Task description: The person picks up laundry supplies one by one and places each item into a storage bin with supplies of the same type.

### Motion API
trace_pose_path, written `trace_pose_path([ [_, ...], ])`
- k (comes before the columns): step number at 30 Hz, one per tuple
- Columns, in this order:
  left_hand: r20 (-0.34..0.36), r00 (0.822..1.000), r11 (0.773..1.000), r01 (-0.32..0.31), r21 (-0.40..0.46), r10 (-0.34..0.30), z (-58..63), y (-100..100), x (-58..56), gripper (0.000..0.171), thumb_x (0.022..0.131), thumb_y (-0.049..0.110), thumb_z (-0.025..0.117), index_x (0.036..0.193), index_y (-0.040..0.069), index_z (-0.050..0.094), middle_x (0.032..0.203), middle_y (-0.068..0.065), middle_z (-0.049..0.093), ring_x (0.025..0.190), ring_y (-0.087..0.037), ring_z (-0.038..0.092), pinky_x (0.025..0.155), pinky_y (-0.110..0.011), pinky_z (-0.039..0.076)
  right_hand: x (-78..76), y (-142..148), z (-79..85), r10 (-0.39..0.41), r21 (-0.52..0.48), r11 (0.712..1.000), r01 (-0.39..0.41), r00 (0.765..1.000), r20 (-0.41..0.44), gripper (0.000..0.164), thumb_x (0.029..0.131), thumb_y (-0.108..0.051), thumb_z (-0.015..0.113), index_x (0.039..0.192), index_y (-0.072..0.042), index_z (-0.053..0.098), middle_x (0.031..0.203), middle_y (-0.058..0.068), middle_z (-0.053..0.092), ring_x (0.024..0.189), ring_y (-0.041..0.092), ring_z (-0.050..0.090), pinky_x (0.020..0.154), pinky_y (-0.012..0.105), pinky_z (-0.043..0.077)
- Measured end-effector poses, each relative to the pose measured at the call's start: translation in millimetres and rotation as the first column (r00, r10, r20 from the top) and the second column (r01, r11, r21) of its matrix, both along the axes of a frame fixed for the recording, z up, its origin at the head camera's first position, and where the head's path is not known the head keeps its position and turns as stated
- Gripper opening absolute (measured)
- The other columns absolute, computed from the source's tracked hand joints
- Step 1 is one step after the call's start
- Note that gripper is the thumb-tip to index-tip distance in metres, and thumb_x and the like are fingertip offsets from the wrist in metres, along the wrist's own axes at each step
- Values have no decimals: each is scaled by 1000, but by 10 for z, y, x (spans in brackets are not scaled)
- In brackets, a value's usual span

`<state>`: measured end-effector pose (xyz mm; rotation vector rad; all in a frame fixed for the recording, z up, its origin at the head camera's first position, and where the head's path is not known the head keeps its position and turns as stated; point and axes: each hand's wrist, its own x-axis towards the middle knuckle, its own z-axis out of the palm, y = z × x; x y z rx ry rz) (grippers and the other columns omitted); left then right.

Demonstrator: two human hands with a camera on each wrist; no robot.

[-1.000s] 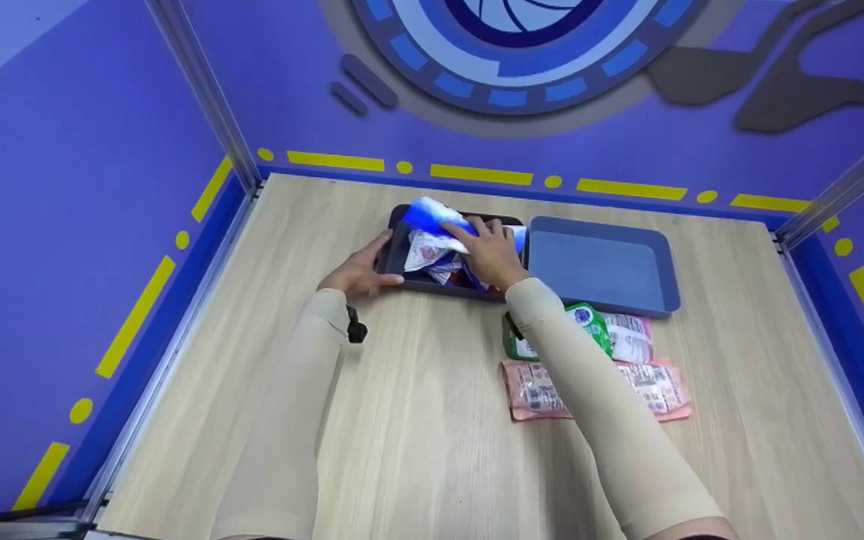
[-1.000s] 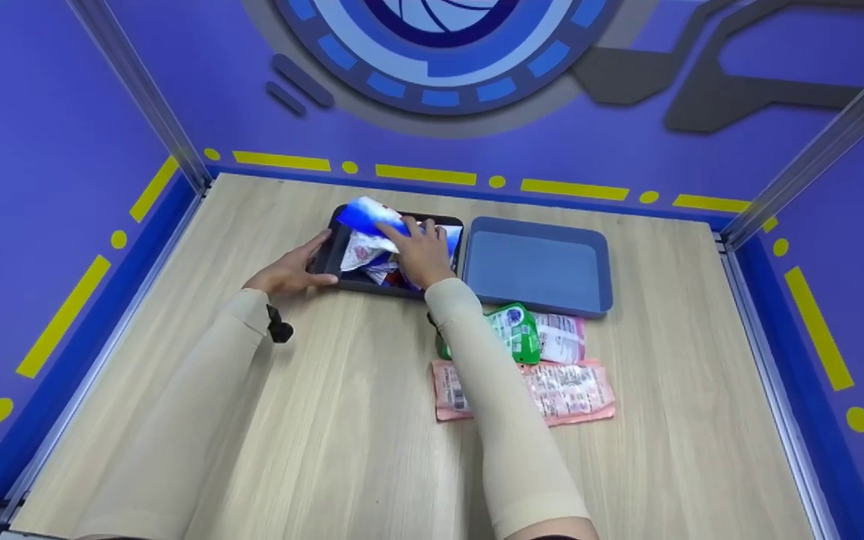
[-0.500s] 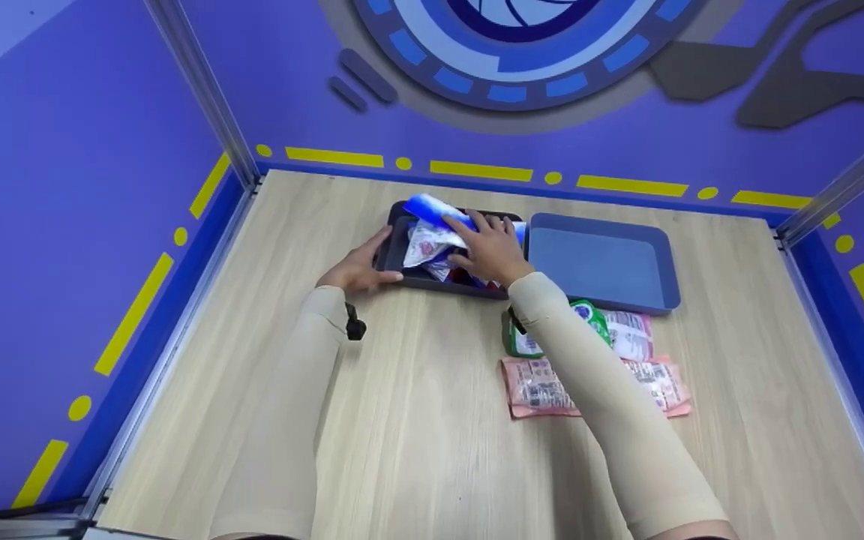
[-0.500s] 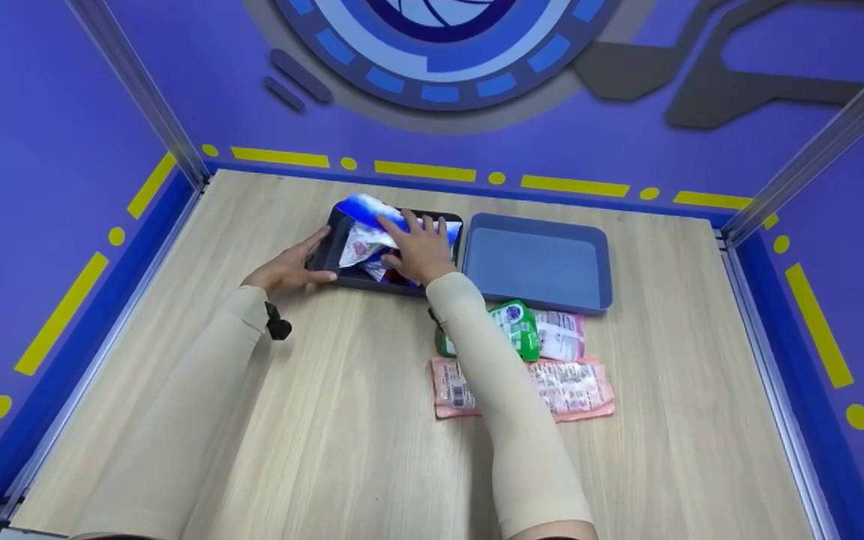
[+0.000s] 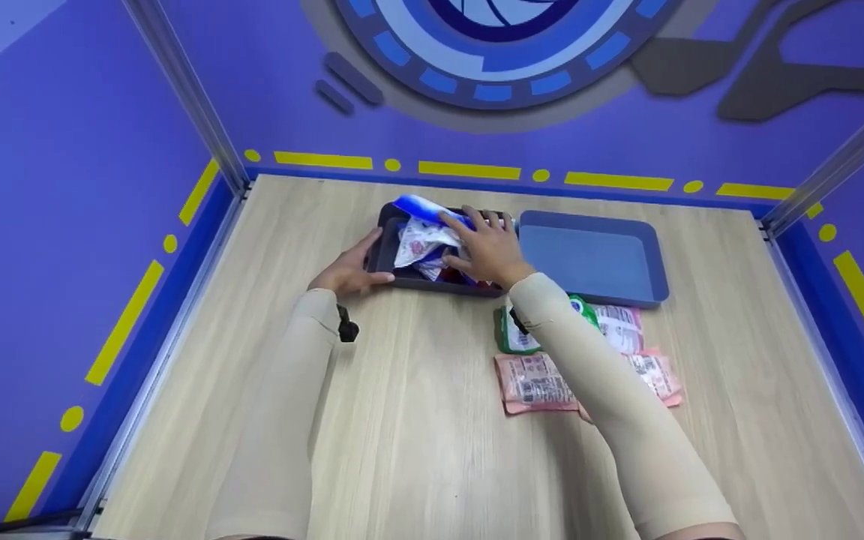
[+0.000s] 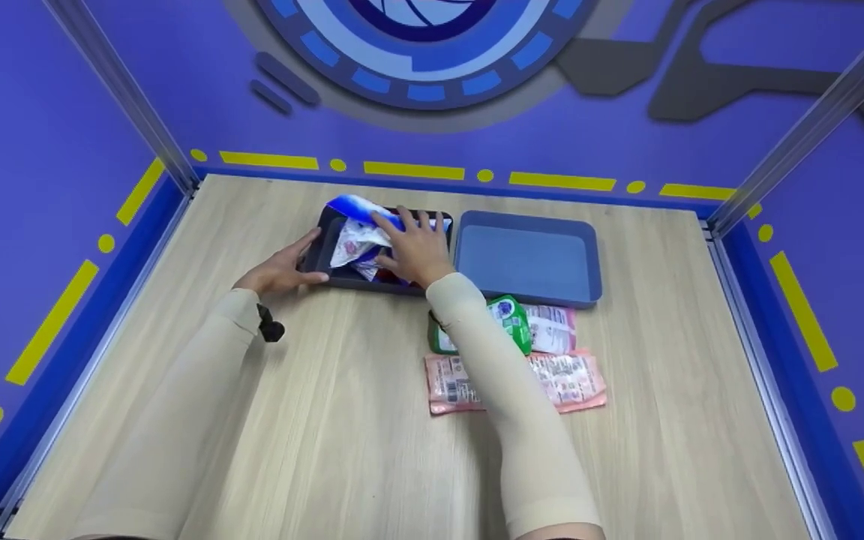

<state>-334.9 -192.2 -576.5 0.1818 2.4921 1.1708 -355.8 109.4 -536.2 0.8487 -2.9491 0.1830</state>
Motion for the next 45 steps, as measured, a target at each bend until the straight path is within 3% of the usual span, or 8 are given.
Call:
trace_pose_path([
  [9, -43, 998, 998, 50, -49, -52, -13, -26, -13, 102, 94, 32, 77, 167, 22, 6, 173, -6, 3, 157, -32, 10, 126, -49, 15, 91, 85, 79, 41, -25, 999, -42, 998, -40, 83, 94, -58, 67, 163, -33, 29, 163, 15, 35, 143, 43, 37, 115, 70, 25],
  [22, -42, 998, 999, 38, -36, -40, 30, 14, -18, 102, 94, 31, 77, 167, 23, 7, 173, -5, 4, 157, -32, 10, 126, -49, 14, 201, 314, 92, 85, -46, 995, -87, 995, -44, 86, 93, -56, 70, 164, -35, 26, 164, 15, 32, 146, 47, 31, 116, 72, 23],
  [34, -51, 997, 998, 56, -29, -58, -17, -30, -10, 103, 94, 33, 76, 167, 23, 4, 173, -8, 3, 157, -34, 11, 126, -52, 15, 474, 588, 77, 129, -82, 987, -136, 988, -79, 85, 94, -54, 70, 164, -33, 26, 164, 15, 32, 141, 48, 37, 113, 69, 30],
  [45, -47, 997, 998, 59, -35, -61, -29, -20, -22, 103, 94, 33, 76, 167, 23, 4, 173, -7, 2, 157, -34, 9, 126, -53, 14, 771, 844, -41, 116, -148, 981, -129, 989, -93, 85, 92, -53, 72, 163, -33, 30, 165, 15, 32, 142, 46, 38, 110, 70, 33],
])
